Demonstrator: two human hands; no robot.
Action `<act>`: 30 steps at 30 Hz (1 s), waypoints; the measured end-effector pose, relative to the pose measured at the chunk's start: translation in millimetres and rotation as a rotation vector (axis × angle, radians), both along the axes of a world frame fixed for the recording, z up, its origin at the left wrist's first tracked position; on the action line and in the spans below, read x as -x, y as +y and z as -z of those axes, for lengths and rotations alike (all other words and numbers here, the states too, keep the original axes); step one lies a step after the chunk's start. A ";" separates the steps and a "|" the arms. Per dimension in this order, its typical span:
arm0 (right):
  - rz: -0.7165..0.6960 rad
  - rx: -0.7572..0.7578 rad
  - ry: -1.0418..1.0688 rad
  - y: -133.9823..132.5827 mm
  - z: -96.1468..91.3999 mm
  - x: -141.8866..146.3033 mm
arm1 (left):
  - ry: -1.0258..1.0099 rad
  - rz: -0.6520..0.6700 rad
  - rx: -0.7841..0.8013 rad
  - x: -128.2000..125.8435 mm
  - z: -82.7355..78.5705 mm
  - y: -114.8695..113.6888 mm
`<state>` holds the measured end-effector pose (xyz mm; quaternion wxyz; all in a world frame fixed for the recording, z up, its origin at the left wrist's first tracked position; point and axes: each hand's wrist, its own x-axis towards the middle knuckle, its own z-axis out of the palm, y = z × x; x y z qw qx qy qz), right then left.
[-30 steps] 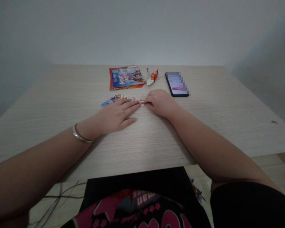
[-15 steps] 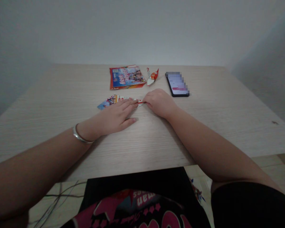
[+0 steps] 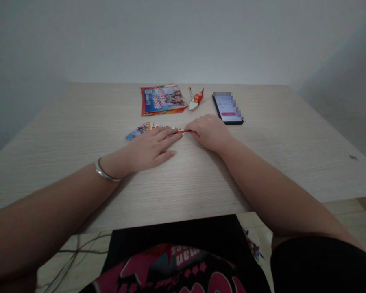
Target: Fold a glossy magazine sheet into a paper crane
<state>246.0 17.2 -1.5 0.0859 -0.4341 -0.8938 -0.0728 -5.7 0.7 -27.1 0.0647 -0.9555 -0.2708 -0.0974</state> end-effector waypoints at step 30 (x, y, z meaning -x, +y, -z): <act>0.066 0.051 -0.175 4.2 -14.0 -22.1 | -0.059 0.024 0.040 1.1 7.0 2.7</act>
